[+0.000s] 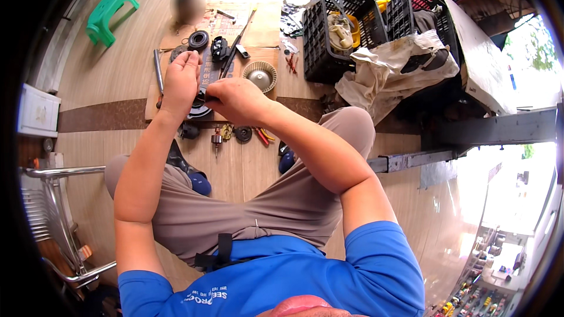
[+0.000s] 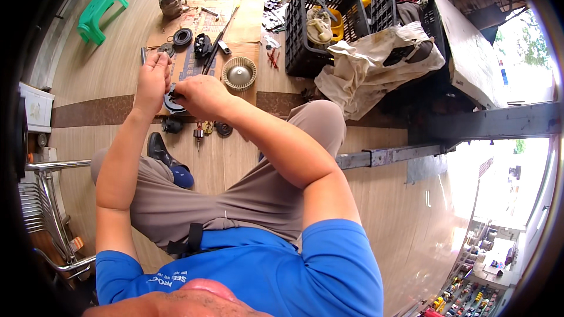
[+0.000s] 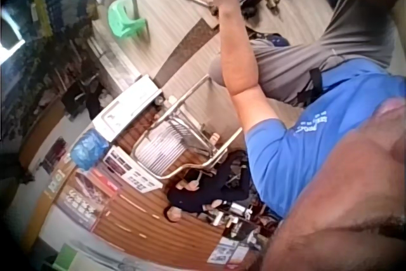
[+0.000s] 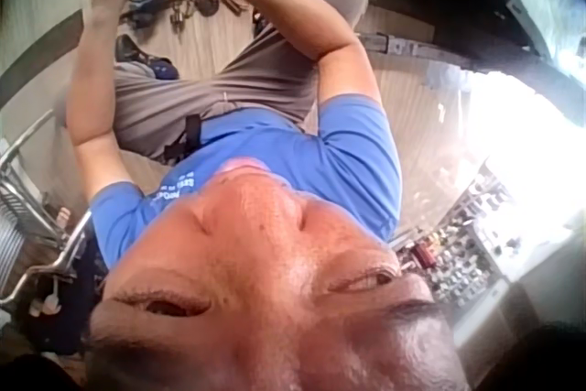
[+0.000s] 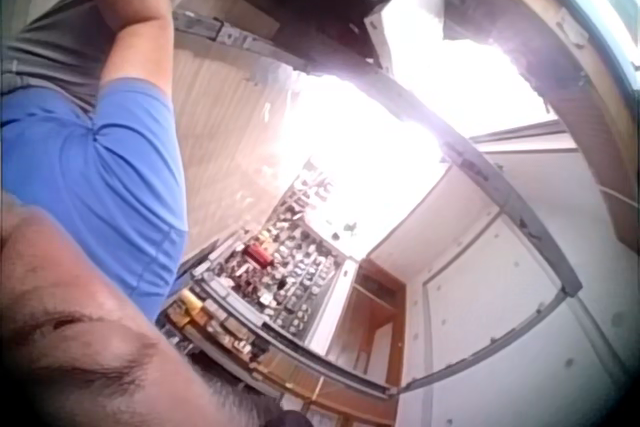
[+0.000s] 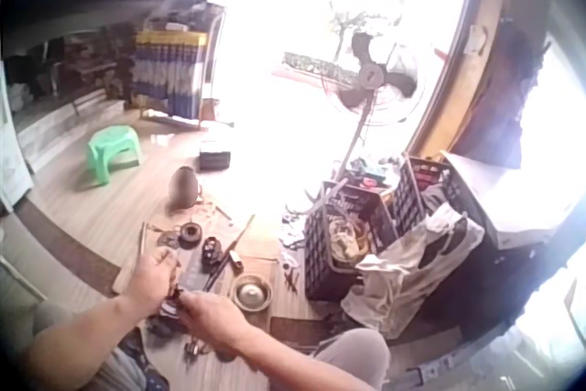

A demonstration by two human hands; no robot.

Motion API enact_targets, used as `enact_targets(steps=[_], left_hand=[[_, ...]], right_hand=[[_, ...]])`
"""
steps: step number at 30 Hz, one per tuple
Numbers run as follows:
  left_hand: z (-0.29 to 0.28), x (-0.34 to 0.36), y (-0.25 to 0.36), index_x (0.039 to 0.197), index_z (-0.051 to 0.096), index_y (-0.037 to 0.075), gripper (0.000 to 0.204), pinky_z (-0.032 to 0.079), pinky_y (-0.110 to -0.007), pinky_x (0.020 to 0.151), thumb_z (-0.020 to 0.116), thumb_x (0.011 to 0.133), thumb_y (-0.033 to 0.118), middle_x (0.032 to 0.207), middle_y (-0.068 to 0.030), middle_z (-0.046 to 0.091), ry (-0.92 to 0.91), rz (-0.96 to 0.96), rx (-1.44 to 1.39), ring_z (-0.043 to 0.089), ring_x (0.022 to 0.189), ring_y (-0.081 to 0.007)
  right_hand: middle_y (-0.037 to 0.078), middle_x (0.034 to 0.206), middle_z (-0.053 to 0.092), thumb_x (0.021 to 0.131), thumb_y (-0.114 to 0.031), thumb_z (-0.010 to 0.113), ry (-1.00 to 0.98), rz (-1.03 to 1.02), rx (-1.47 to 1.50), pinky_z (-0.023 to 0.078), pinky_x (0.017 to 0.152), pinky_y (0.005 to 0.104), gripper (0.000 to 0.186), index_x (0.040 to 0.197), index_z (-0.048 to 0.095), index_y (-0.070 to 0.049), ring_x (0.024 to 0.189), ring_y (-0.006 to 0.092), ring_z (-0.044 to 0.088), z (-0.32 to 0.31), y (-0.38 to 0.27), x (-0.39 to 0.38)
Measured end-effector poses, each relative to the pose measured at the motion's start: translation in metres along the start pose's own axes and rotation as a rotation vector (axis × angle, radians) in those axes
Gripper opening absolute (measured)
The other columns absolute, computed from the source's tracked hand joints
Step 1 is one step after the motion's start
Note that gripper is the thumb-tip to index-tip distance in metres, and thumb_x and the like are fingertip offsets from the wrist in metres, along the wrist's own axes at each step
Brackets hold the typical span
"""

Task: The person sits on the floor and uses a screwdriver to manipulate and wire components of a disassembled electric motor, handling various gears, wires, and internal parts.

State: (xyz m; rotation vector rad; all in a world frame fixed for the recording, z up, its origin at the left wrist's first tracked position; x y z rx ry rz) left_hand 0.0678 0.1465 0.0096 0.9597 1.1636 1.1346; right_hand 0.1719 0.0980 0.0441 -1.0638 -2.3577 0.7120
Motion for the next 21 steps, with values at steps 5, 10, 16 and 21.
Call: enact_targets(steps=[5,10,16,21], left_hand=[[-0.003,-0.002,-0.021,0.087,0.051,0.009,0.021,0.027,-0.020,0.040,0.046,0.102,0.023,0.059,0.0062,0.037,-0.074,-0.155,0.060,0.032,0.046,-0.0039],[0.006,-0.010,-0.038,0.087,0.052,0.010,0.021,0.045,-0.025,0.051,0.045,0.101,0.024,0.070,0.0002,0.053,-0.158,-0.330,-0.142,0.052,0.057,-0.0109],[0.004,-0.011,-0.052,0.092,0.054,0.011,0.017,0.054,-0.030,0.060,0.047,0.101,0.024,0.081,-0.0023,0.063,-0.258,-0.398,-0.093,0.063,0.067,-0.0143],[0.009,-0.014,-0.061,0.093,0.055,0.011,0.018,0.055,-0.030,0.060,0.047,0.101,0.025,0.081,-0.0030,0.063,-0.303,-0.435,-0.055,0.063,0.067,-0.0140]], right_hand=[[0.013,0.086,0.063,0.085,-0.022,0.063,-0.029,-0.072,-0.094,0.049,0.076,0.0425,0.016,0.088,0.064,-0.007,0.085,0.0324,0.062,0.003,-0.002,-0.002],[0.009,0.086,0.065,0.084,-0.023,0.064,-0.073,-0.061,-0.151,0.051,0.071,0.0415,0.014,0.091,0.068,-0.012,0.083,0.0304,0.064,0.009,0.008,-0.008],[0.011,0.078,0.066,0.082,-0.025,0.066,-0.119,-0.037,-0.218,0.050,0.067,0.0423,0.017,0.088,0.067,-0.010,0.075,0.0322,0.064,0.012,0.009,-0.008],[0.012,0.079,0.067,0.083,-0.031,0.066,-0.176,0.049,-0.276,0.051,0.072,0.0428,0.023,0.088,0.067,-0.008,0.080,0.0314,0.066,0.010,0.011,-0.005]])
Point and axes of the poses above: each hand's wrist, its own x-axis towards the middle knuckle, its own z-axis out of the palm, y = z × x, the point moved 9 cm from there along x, towards the middle knuckle
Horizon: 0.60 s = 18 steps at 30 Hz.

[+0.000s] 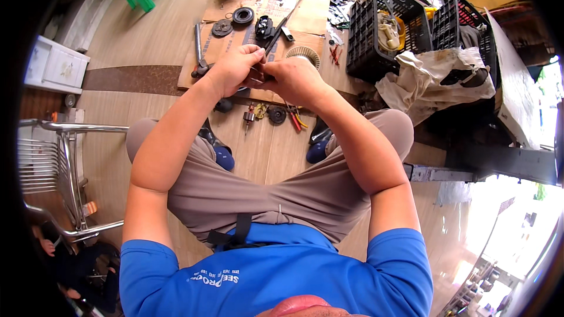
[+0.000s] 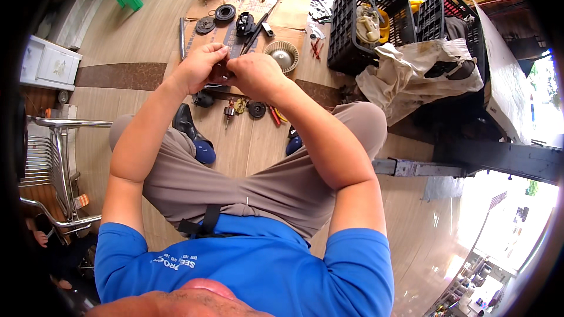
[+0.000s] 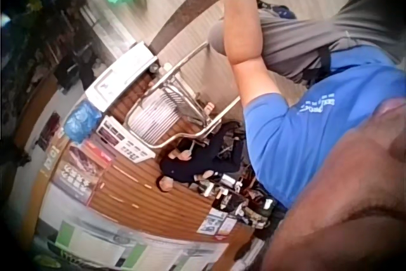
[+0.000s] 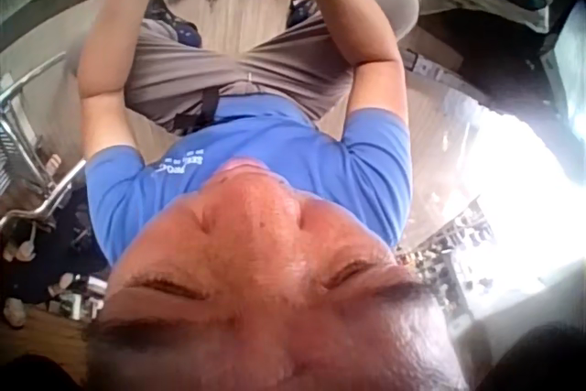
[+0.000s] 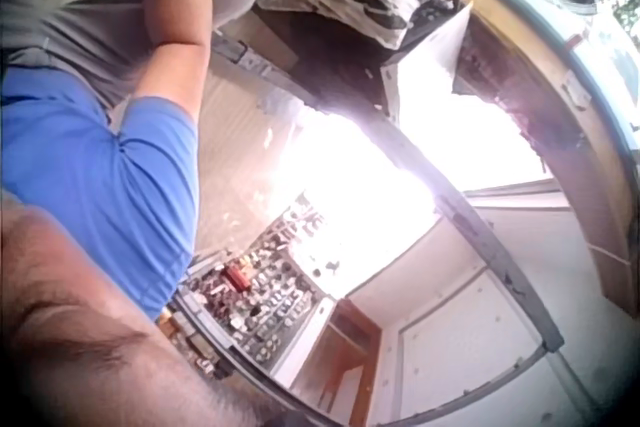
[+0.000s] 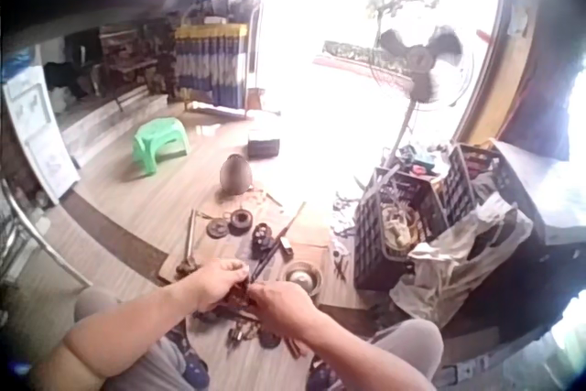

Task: The person sits on the floor and uses a screwdriver to manipulate and wire components of a disassembled electric motor, handling various gears, wires, and internal parts.

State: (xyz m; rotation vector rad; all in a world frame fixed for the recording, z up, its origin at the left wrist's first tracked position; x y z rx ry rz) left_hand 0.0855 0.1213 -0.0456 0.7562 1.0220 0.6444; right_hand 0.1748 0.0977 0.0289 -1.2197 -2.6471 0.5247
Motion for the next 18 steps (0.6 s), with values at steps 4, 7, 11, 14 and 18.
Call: enact_targets(steps=[4,7,11,14,18], left_hand=[[0.011,-0.006,-0.002,0.099,0.057,0.007,0.019,0.051,-0.028,0.055,0.047,0.101,0.023,0.080,-0.0026,0.061,0.066,-0.040,0.248,0.060,0.063,-0.0120],[0.001,0.006,-0.011,0.101,0.058,0.005,0.020,0.045,-0.023,0.054,0.046,0.101,0.021,0.079,-0.0003,0.059,0.105,0.049,0.445,0.055,0.063,-0.0085],[0.008,0.007,-0.001,0.099,0.060,0.003,0.020,0.037,-0.018,0.055,0.047,0.100,0.019,0.074,0.0049,0.053,0.078,0.176,0.515,0.045,0.063,-0.0028],[0.019,-0.003,0.009,0.094,0.061,0.002,0.021,0.037,-0.022,0.055,0.050,0.099,0.019,0.071,0.0030,0.052,0.071,0.205,0.443,0.045,0.062,-0.0049],[0.024,-0.008,0.018,0.088,0.062,-0.001,0.024,0.039,-0.025,0.056,0.051,0.098,0.018,0.068,0.0008,0.053,0.058,0.289,0.380,0.047,0.062,-0.0065]], right_hand=[[0.013,0.081,0.068,0.082,-0.035,0.067,0.030,0.001,0.048,0.051,0.073,0.0427,0.027,0.088,0.067,-0.008,0.082,0.0309,0.066,-0.002,0.005,-0.003],[0.013,0.081,0.067,0.082,-0.034,0.067,0.061,-0.012,0.053,0.051,0.072,0.0430,0.025,0.089,0.067,-0.009,0.080,0.0321,0.065,-0.006,0.005,0.000],[0.014,0.080,0.066,0.084,-0.028,0.066,0.144,-0.028,0.119,0.050,0.072,0.0423,0.021,0.089,0.067,-0.008,0.079,0.0330,0.064,-0.013,0.025,0.001],[0.012,0.083,0.068,0.086,-0.033,0.063,0.134,0.018,0.092,0.051,0.074,0.0423,0.024,0.089,0.069,-0.011,0.082,0.0319,0.065,-0.023,0.039,0.000],[0.012,0.083,0.067,0.087,-0.033,0.061,0.146,0.020,0.160,0.051,0.074,0.0420,0.024,0.090,0.070,-0.011,0.084,0.0320,0.064,-0.028,0.043,-0.002]])
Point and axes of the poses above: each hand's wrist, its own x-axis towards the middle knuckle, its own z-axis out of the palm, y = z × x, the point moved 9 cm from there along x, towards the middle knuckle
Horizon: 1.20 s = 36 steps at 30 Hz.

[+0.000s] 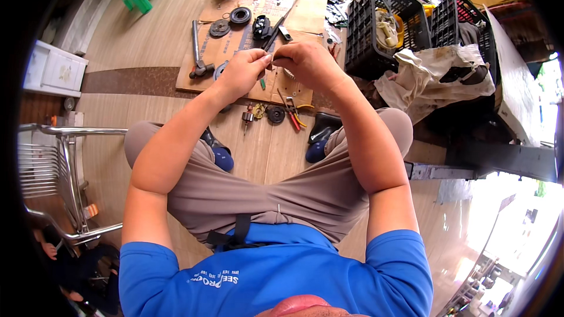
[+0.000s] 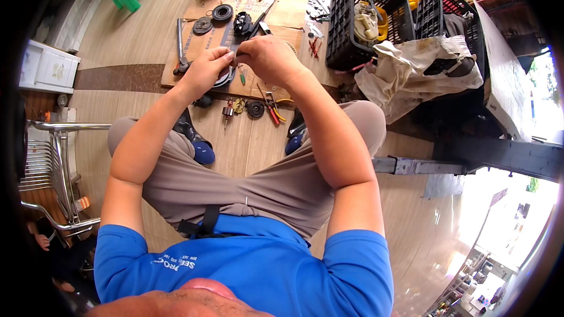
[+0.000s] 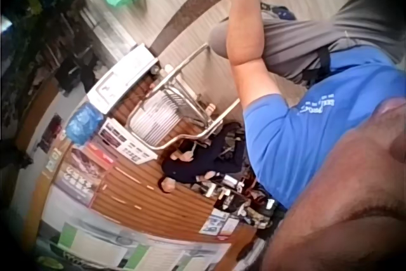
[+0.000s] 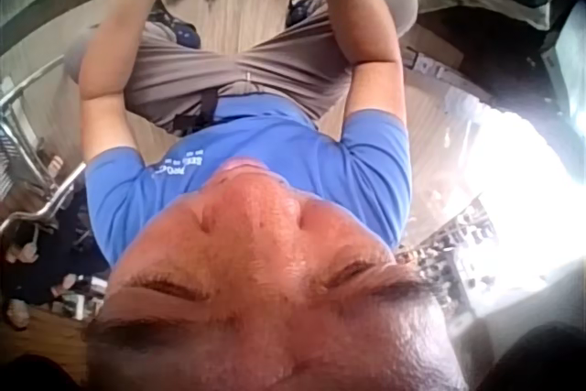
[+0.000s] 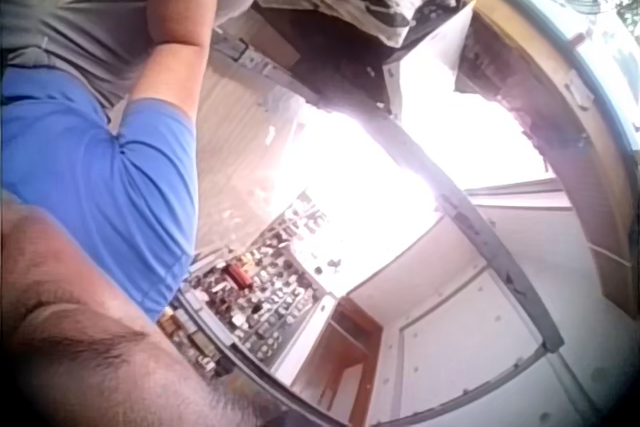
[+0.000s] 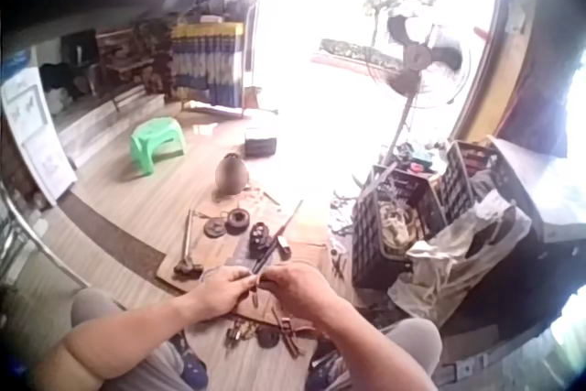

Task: The person sits on the floor and uses a screwdriver to manipulate and wire components of a disassembled electric motor, handling various gears, wires, and internal parts.

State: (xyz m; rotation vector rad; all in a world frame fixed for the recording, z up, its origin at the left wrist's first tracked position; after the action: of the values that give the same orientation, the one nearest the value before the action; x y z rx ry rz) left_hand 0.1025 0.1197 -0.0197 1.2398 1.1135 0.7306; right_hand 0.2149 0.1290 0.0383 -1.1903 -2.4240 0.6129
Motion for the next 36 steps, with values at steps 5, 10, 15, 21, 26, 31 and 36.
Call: enact_targets(steps=[5,10,15,21,26,31,36], left_hand=[[0.004,-0.002,0.007,0.089,0.062,-0.002,0.025,0.040,-0.025,0.057,0.051,0.098,0.019,0.068,-0.0010,0.053,-0.078,0.072,0.215,0.047,0.064,-0.0070],[0.006,-0.004,0.014,0.096,0.063,-0.002,0.022,0.045,-0.031,0.063,0.052,0.096,0.017,0.072,-0.0086,0.059,-0.122,0.170,0.403,0.056,0.066,-0.0167],[0.013,-0.016,0.037,0.103,0.059,-0.001,0.016,0.047,-0.038,0.069,0.051,0.096,0.010,0.085,-0.0181,0.063,-0.014,0.418,0.726,0.060,0.077,-0.0307],[0.003,-0.019,0.052,0.098,0.060,0.002,0.011,0.046,-0.042,0.060,0.053,0.095,0.011,0.074,-0.0227,0.059,0.261,0.579,0.778,0.058,0.069,-0.0424],[-0.010,-0.018,0.051,0.098,0.060,0.003,0.014,0.047,-0.041,0.062,0.054,0.095,0.016,0.077,-0.0201,0.062,0.368,0.574,0.672,0.061,0.072,-0.0370],[-0.011,-0.011,0.045,0.097,0.061,-0.002,0.018,0.046,-0.031,0.062,0.054,0.096,0.015,0.076,-0.0123,0.062,0.300,0.466,0.556,0.060,0.068,-0.0207],[-0.016,0.000,0.027,0.102,0.062,-0.002,0.025,0.049,-0.034,0.070,0.052,0.097,0.021,0.083,-0.0150,0.068,0.231,0.325,0.361,0.064,0.076,-0.0243]], right_hand=[[0.011,0.085,0.067,0.088,-0.032,0.060,0.017,-0.012,-0.073,0.051,0.073,0.0424,0.023,0.089,0.070,-0.011,0.085,0.0316,0.064,-0.005,-0.002,-0.002],[0.014,0.079,0.065,0.085,-0.022,0.064,0.072,-0.058,-0.071,0.049,0.072,0.0421,0.015,0.087,0.069,-0.008,0.081,0.0332,0.062,-0.006,-0.006,-0.005],[0.012,0.079,0.066,0.088,-0.028,0.059,0.095,-0.043,-0.171,0.051,0.068,0.0440,0.021,0.081,0.066,-0.010,0.080,0.0324,0.064,-0.006,-0.006,-0.004],[0.015,0.072,0.064,0.090,-0.029,0.058,0.200,-0.051,-0.096,0.049,0.065,0.0453,0.024,0.079,0.064,-0.008,0.074,0.0357,0.063,-0.017,-0.011,-0.001],[0.013,0.069,0.064,0.092,-0.025,0.058,0.239,0.093,0.254,0.049,0.060,0.0381,0.023,0.084,0.065,-0.005,0.063,0.0275,0.063,-0.019,0.003,-0.001],[0.009,0.068,0.066,0.092,-0.017,0.060,0.229,0.232,0.519,0.048,0.057,0.0293,0.019,0.091,0.067,0.000,0.058,0.0142,0.059,-0.009,0.016,-0.003],[0.006,0.068,0.066,0.093,-0.016,0.060,0.303,0.305,0.811,0.048,0.057,0.0257,0.022,0.091,0.068,0.005,0.062,0.0106,0.061,0.007,0.023,-0.003]])
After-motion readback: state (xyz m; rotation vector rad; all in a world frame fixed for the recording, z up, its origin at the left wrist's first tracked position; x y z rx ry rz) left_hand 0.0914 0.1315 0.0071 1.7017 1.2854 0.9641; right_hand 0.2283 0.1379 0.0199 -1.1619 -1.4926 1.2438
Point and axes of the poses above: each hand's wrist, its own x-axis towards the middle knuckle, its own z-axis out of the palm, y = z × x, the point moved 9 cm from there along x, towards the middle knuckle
